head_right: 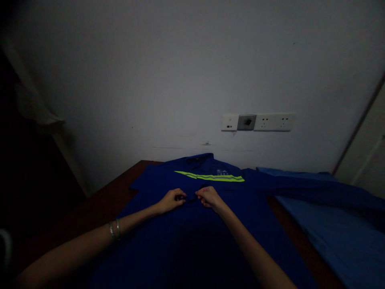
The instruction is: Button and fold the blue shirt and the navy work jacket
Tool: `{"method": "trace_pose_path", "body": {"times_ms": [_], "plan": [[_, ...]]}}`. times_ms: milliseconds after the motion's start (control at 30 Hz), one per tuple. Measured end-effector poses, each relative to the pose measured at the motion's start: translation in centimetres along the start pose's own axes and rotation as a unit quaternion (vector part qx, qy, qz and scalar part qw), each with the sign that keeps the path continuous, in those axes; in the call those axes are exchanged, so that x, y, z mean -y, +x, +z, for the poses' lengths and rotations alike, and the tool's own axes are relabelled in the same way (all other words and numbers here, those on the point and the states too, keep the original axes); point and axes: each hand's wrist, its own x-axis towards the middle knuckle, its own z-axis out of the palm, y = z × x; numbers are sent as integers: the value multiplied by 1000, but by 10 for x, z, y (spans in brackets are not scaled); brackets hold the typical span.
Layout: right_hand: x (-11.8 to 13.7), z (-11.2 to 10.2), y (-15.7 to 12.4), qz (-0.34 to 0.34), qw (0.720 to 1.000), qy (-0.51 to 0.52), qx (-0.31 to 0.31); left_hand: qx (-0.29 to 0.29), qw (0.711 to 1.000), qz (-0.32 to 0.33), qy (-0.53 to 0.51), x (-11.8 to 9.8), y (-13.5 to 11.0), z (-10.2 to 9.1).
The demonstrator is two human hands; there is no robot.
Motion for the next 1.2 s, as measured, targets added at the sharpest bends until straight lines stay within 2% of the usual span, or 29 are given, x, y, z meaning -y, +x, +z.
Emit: {"method": "trace_pose_path", "body": {"times_ms": [100, 233, 333, 433, 633, 733, 867, 967, 1200], "plan": [[1, 2, -2, -1, 1000, 15, -11, -12, 999, 34, 18, -9, 0, 0], [3, 3, -1, -24, 999, -1, -31, -61, 994, 63, 62, -19, 3, 6], [4, 1, 0, -43, 999, 3, -21, -98, 994, 37, 35, -20, 9, 9], [7, -5, 0, -68, 997, 24, -22, -121, 991, -12, -52, -15, 19, 5], [13, -13, 5, -135, 985, -24, -104, -76, 970, -94, -210, -5, 31, -14], [11, -11, 5, -213, 962, -79, -151, -65, 957, -107, -263, -5, 29, -17], [5, -6, 4, -352, 894, -196, -195, -36, 949, -99, -298, -7, 28, -17], [2, -3, 2, -398, 872, -236, -158, -32, 957, -94, -273, -8, 28, -19], [5, -3, -5, -369, 881, -294, -51, 34, 969, -81, -229, -13, 18, -28]]}}
